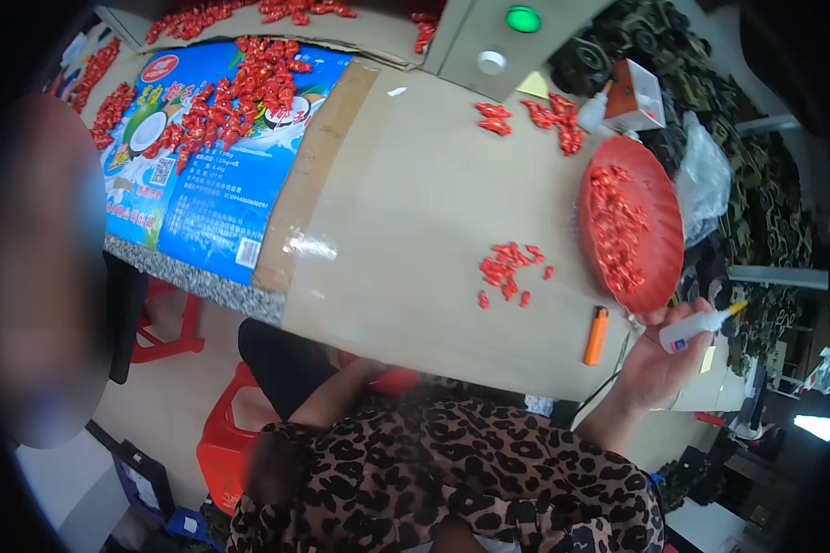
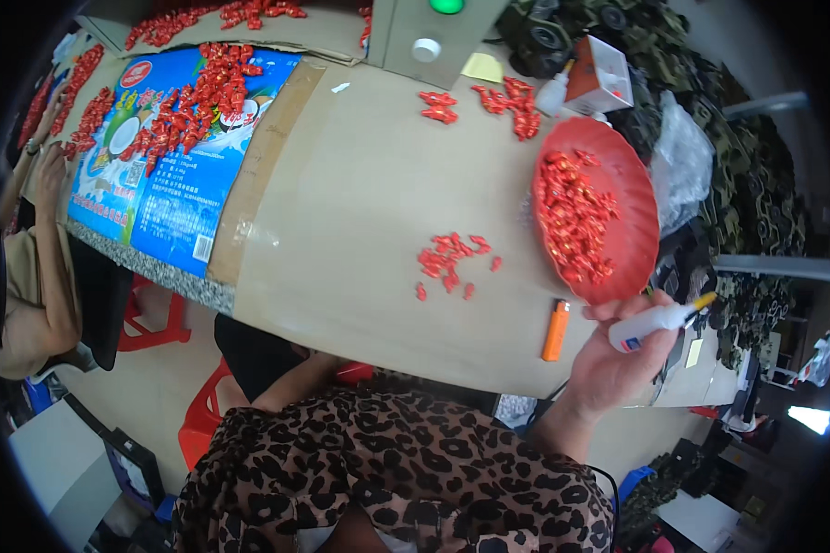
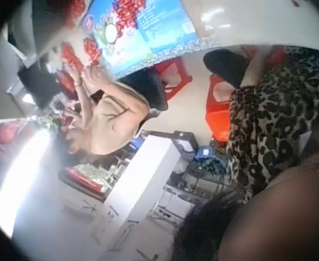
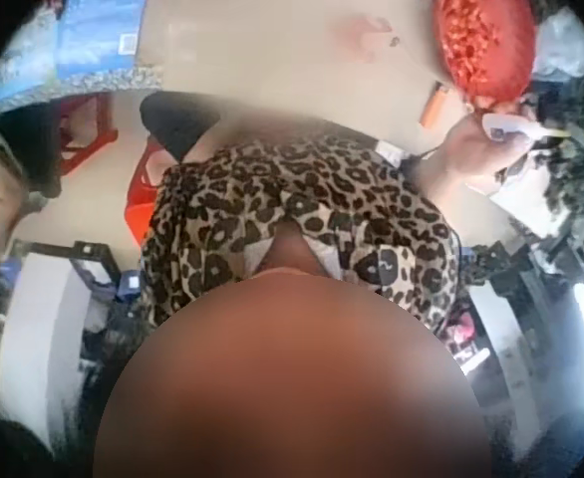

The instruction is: The person retrieves small plastic parts from a heating chamber, applies glue to the components using a glue bottle, and joins the pieces together by hand.

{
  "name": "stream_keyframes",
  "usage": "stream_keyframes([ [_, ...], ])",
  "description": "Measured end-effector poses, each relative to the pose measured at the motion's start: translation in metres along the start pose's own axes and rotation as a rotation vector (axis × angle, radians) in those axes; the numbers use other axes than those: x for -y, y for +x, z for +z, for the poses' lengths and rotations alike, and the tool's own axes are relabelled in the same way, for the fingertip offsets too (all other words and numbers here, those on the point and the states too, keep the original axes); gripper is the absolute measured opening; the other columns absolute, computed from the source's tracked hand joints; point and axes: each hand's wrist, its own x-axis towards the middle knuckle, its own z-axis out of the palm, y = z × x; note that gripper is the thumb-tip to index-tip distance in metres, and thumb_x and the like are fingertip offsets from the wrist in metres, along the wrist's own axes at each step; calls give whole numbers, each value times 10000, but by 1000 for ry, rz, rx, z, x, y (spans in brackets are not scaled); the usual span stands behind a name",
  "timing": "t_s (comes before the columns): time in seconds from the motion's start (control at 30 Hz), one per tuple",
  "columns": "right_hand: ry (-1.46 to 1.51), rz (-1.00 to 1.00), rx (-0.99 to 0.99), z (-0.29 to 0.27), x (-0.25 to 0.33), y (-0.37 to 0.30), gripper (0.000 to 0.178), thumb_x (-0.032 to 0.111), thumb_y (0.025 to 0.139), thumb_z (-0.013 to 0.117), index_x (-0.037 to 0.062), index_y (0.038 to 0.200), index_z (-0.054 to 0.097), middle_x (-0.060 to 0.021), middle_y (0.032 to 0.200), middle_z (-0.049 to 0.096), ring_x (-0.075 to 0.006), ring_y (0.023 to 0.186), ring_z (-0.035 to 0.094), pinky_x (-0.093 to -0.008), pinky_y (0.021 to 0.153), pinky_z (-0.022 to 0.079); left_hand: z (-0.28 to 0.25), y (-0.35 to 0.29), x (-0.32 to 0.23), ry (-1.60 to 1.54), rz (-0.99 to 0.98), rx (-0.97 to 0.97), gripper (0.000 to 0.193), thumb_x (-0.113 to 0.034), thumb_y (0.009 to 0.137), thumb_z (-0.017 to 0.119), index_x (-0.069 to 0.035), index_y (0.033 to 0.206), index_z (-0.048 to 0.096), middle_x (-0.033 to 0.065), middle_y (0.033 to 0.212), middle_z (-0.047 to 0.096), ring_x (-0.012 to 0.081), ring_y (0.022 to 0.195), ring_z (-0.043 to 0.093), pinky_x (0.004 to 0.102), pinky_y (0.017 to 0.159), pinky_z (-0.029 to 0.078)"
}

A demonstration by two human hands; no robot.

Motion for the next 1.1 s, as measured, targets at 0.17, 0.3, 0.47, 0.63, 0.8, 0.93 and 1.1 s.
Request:
stream_keyframes([
  [0.17, 69, -92, 82, -28, -2, -23, 311, 199, 839, 429, -26, 1052, 408, -124, 757, 488, -204, 553, 512, -301, 481, 453, 4, -1, 10, -12, -58, -75, 536, -349, 699, 564, -135, 1172, 432, 154, 1092, 506, 259, 1015, 484, 319, 897, 345],
  [0.3, 188, -7, 136, -38, -3, -24, 292, 185, 846, 435, -23, 1051, 423, -108, 758, 487, -180, 548, 501, -276, 475, 429, 20, -8, 2, -58, -95, -101, 569, -361, 700, 564, -143, 1203, 410, 152, 1114, 496, 259, 1033, 474, 312, 915, 333],
  [0.47, 118, -45, 102, -36, -12, -26, 298, 198, 837, 452, -19, 1041, 432, -105, 754, 490, -169, 547, 502, -254, 485, 422, 3, -40, -42, 182, -43, -107, 749, -476, 669, 554, -91, 1265, 312, 200, 1181, 435, 322, 1067, 439, 385, 899, 327],
  [0.63, 49, 31, 90, -15, -13, -13, 347, 225, 812, 488, -13, 1054, 416, -109, 742, 487, -182, 538, 493, -265, 472, 410, 18, -31, -34, 117, 12, -131, 529, -325, 713, 537, -126, 1190, 419, 175, 1083, 506, 286, 1007, 476, 315, 881, 346],
  [0.8, 84, 107, 56, 3, -15, -2, 359, 234, 804, 495, -11, 1055, 420, -108, 737, 484, -184, 527, 487, -266, 453, 398, 19, -35, -26, 65, 79, -7, 492, -309, 714, 540, -114, 1156, 449, 175, 1053, 520, 282, 978, 492, 315, 860, 362],
  [0.93, 84, 134, 113, -1, -21, -7, 367, 234, 803, 496, -19, 1062, 434, -113, 747, 486, -186, 513, 485, -262, 457, 396, 13, -39, -22, 57, 136, 63, 462, -296, 715, 543, -104, 1130, 473, 174, 1029, 532, 279, 955, 505, 315, 843, 374],
  [1.1, 147, 190, 169, -13, -23, -32, 387, 183, 824, 474, -30, 1138, 398, -107, 785, 494, -161, 567, 495, -246, 492, 409, 5, -39, -22, 50, 155, 72, 427, -280, 716, 547, -92, 1097, 503, 174, 999, 547, 275, 927, 521, 315, 822, 390],
])
